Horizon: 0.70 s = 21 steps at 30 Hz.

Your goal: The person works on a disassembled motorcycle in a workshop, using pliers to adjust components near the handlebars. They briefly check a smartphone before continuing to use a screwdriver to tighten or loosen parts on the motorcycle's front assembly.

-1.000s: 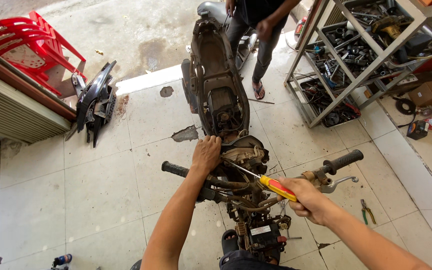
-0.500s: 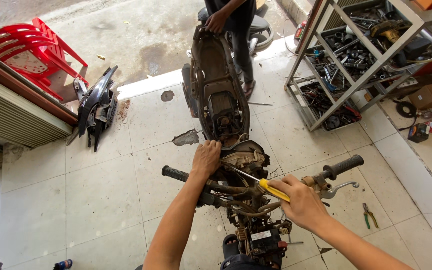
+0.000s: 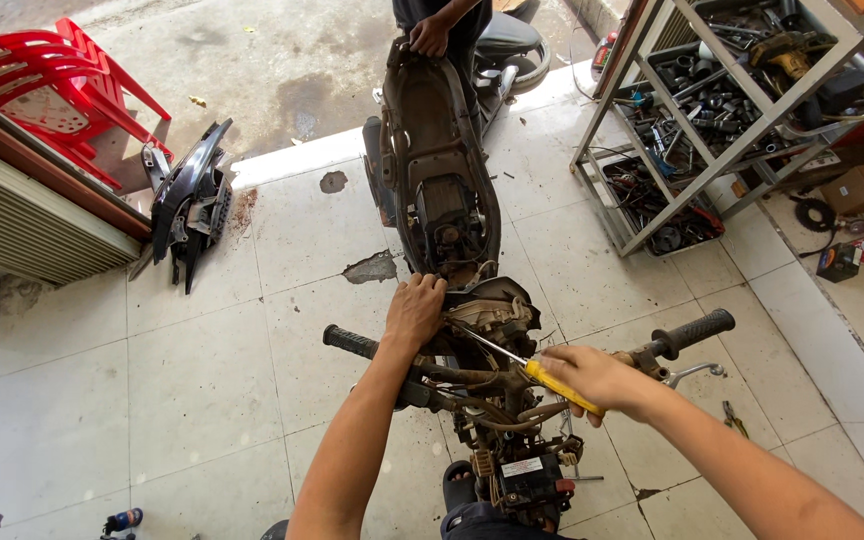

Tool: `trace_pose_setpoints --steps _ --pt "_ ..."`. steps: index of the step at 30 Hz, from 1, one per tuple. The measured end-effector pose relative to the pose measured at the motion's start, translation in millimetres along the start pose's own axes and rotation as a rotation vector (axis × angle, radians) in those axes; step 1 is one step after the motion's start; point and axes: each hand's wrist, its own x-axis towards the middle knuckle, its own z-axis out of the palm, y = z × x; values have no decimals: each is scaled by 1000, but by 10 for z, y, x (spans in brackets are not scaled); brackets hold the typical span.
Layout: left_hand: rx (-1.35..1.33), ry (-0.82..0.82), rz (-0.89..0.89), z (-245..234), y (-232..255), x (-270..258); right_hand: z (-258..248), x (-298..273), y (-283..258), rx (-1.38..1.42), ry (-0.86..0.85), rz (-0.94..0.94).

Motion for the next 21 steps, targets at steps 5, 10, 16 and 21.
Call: trace_pose_setpoints --steps 5,10,16,21 --pt "5 -51 -21 -78 22 2 9 407 156 -407 -39 52" --pt "27 -48 -5 -97 17 31 151 715 103 -404 -120 71" --pt "18 -80 4 -67 7 32 70 1290 109 -287 -280 120" --pt "27 -31 -11 -85 17 33 263 1576 165 -724 -188 99"
